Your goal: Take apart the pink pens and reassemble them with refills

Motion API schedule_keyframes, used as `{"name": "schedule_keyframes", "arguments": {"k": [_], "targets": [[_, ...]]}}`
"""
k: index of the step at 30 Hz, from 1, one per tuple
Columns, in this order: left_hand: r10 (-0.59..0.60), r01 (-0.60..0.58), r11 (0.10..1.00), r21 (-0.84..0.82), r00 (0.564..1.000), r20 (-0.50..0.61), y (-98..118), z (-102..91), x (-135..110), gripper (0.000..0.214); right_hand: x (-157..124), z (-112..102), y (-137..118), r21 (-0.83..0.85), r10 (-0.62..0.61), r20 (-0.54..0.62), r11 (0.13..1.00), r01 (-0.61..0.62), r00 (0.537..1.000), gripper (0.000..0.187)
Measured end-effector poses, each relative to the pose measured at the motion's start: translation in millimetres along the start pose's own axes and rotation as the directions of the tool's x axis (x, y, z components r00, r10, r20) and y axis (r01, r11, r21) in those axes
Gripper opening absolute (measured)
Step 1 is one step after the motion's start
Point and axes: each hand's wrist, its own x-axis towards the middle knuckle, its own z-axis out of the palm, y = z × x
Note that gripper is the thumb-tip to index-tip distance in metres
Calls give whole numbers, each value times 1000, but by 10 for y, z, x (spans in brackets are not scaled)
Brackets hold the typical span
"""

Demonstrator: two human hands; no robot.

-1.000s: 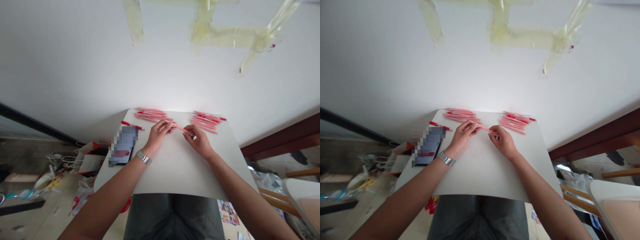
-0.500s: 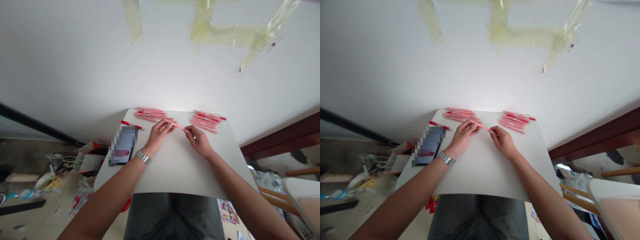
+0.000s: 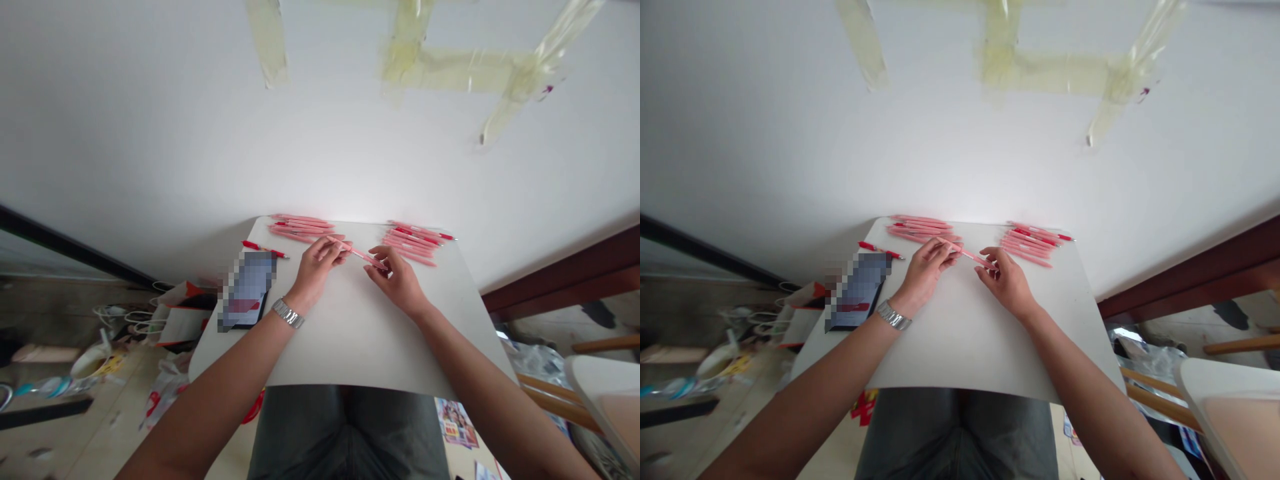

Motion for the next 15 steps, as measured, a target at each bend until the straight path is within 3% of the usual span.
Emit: {"name": "schedule_keyframes", "arguments": {"k": [6, 15], "targets": [[-10, 10, 1000, -3, 1000, 7, -7, -3, -3, 37, 6, -5, -6, 6, -29, -2, 1000, 29, 1000, 19], [15, -11, 998, -62, 999, 52, -36, -5, -9, 37, 13, -23, -39, -15, -24, 39, 1000, 25, 999, 28]]}}
